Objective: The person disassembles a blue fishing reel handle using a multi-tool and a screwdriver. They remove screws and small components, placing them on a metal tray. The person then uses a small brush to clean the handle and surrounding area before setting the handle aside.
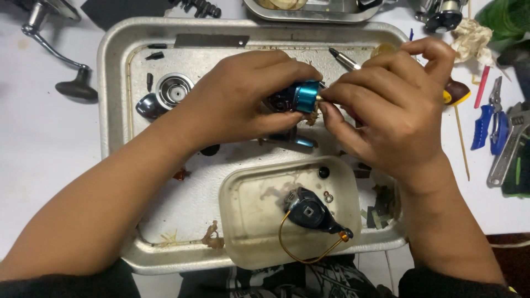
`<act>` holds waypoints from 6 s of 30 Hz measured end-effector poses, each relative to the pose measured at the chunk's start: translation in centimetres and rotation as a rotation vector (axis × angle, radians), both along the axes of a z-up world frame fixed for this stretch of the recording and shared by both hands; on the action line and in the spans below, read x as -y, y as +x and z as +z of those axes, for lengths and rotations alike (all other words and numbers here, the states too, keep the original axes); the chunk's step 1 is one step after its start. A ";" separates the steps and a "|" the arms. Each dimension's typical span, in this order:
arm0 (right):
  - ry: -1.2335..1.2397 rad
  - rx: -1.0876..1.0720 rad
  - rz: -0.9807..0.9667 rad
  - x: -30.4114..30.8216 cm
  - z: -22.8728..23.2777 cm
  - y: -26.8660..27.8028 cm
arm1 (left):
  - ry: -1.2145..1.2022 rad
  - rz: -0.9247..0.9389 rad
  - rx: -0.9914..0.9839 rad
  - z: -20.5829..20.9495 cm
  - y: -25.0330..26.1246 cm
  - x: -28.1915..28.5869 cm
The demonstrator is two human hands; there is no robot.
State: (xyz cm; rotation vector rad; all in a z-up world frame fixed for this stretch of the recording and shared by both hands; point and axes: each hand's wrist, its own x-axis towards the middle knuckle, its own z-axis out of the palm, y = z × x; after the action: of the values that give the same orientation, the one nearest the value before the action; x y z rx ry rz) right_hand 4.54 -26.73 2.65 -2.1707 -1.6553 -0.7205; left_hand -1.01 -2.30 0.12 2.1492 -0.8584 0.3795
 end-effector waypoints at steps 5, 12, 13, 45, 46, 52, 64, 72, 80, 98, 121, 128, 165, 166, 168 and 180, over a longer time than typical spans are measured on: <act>0.007 -0.007 -0.014 -0.1 0.0 -0.2 | 0.014 -0.001 -0.004 -0.2 0.2 0.0; -0.011 -0.015 -0.060 0.1 -0.5 -0.2 | -0.002 -0.027 -0.022 -0.5 0.2 0.1; -0.009 -0.013 -0.057 0.0 -0.5 -0.2 | 0.000 -0.024 -0.020 -0.5 0.1 0.0; -0.024 0.062 -0.068 -0.4 -0.1 -0.4 | -0.002 -0.017 -0.008 -1.1 0.3 0.1; -0.025 0.062 -0.068 -0.3 -0.2 -0.4 | -0.002 -0.017 -0.008 -1.1 0.3 0.1; -0.055 0.027 -0.078 -0.4 -0.2 -0.5 | 0.010 -0.015 -0.011 -1.2 0.3 0.1; -0.053 0.049 -0.102 -0.5 -0.2 -0.4 | 0.008 -0.013 -0.019 -1.1 0.3 0.0; -0.048 0.014 -0.092 -0.7 -0.3 -0.5 | 0.020 -0.015 0.025 -0.9 0.3 0.1; -0.046 0.015 -0.095 -0.9 -0.1 -0.5 | 0.031 -0.001 0.003 -0.8 0.2 0.0; -0.039 -0.007 -0.079 -1.0 0.0 -0.7 | 0.030 0.007 0.006 -0.5 0.0 0.1; -0.054 -0.005 -0.094 -0.8 -0.6 -0.5 | 0.006 -0.001 -0.014 -1.3 0.0 0.3; -0.014 -0.073 -0.108 -0.4 -1.3 -0.1 | 0.103 0.161 -0.263 3.3 -0.2 -2.3; 0.003 -0.086 -0.084 -0.2 -1.8 -0.1 | 0.286 1.013 -0.479 -1.9 6.7 -16.1; 0.004 -0.086 -0.086 -0.1 -1.8 0.0 | 0.286 1.011 -0.478 -1.7 6.7 -15.7; -0.001 -0.079 -0.087 -0.1 -1.8 0.0 | 0.326 0.964 -0.272 -1.4 6.8 -15.0; -0.007 -0.075 -0.097 0.0 -1.7 -0.1 | 0.009 0.564 -0.011 5.9 3.2 -7.8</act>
State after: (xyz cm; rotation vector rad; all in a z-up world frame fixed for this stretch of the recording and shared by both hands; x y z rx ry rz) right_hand 4.41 -26.71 0.91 -2.2667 -1.5271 -0.6512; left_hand 2.24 5.48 5.97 2.3752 -0.2296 0.6415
